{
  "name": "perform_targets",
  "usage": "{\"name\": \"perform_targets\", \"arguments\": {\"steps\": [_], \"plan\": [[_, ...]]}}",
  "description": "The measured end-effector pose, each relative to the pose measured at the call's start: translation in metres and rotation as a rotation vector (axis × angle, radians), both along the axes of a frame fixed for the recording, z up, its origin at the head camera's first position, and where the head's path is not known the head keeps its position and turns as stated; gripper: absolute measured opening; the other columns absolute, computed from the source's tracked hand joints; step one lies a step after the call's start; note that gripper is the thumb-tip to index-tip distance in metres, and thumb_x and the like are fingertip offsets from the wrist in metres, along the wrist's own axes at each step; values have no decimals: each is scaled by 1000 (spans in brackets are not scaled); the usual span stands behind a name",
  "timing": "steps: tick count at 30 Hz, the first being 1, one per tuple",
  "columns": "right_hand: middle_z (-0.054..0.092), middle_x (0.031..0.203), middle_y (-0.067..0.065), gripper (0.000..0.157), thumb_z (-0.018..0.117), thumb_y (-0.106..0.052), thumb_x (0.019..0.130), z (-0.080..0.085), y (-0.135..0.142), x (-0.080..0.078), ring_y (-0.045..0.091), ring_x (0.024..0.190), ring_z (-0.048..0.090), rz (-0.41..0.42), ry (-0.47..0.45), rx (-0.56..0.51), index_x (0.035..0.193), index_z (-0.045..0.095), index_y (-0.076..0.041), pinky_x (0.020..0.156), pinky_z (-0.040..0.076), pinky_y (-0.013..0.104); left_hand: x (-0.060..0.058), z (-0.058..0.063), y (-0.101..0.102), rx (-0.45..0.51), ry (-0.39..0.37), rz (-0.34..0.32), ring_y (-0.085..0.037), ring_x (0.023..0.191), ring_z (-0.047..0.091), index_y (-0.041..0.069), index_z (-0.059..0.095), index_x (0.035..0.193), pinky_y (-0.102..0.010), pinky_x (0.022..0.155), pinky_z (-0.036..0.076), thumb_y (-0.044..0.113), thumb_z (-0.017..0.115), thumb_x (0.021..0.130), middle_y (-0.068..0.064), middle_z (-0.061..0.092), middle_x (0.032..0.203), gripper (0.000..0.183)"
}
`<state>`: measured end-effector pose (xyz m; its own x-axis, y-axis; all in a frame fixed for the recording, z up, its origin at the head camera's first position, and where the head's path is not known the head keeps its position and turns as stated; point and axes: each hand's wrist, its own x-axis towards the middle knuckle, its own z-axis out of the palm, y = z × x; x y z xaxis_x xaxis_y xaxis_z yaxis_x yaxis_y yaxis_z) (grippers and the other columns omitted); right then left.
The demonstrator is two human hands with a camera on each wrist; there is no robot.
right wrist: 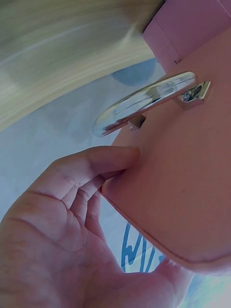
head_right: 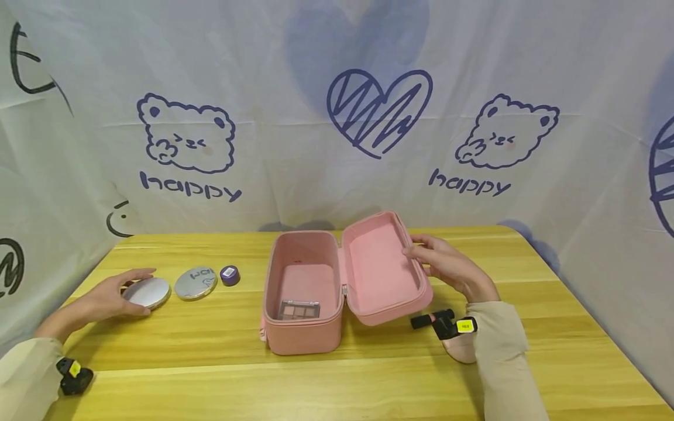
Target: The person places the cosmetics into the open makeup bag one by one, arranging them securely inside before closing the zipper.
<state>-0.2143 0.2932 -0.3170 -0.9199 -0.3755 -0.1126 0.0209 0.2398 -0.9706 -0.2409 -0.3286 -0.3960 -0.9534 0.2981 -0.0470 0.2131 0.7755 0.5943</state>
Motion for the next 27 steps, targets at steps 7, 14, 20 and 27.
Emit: {"name": "perform_targets", "arguments": {"steps": [7, 14, 20, 27], "plan": [[38, 135, 33, 69, 49, -19, 98, -1, 3, 3, 14, 99, 61, 0, 10, -7, 146, 12, 14, 85, 54, 33, -1, 6, 0, 37, 40, 17, -39, 106, 47, -7, 38, 141, -38, 80, 41, 22, 84, 72, -30, 48, 130, 88], [39, 135, 32, 69, 49, -19, 98, -3, 4, 3, 14, 98, 62, -2, 11, -17, 146, 12, 15, 85, 54, 33, -1, 14, 2, 68, 28, 37, -38, 108, 44, -5, 37, 143, -38, 82, 40, 23, 82, 75, -29, 45, 134, 86], [31, 142, 35, 72, 51, -23, 98, -2, 2, 0, 16, 104, 58, -9, -6, 9, 147, 12, 12, 88, 52, 32, 11, 16, 8, 128, 14, 32, -44, 113, 44, -5, 35, 144, -38, 81, 43, 22, 80, 79, -32, 39, 139, 84], [29, 142, 34, 71, 50, -20, 97, -2, 1, -2, 18, 106, 57, -2, -5, 1, 148, 12, 12, 89, 52, 34, 16, 28, 24, 156, 36, -6, -46, 117, 43, -1, 36, 146, -49, 87, 43, 24, 78, 81, -28, 36, 143, 81]]}}
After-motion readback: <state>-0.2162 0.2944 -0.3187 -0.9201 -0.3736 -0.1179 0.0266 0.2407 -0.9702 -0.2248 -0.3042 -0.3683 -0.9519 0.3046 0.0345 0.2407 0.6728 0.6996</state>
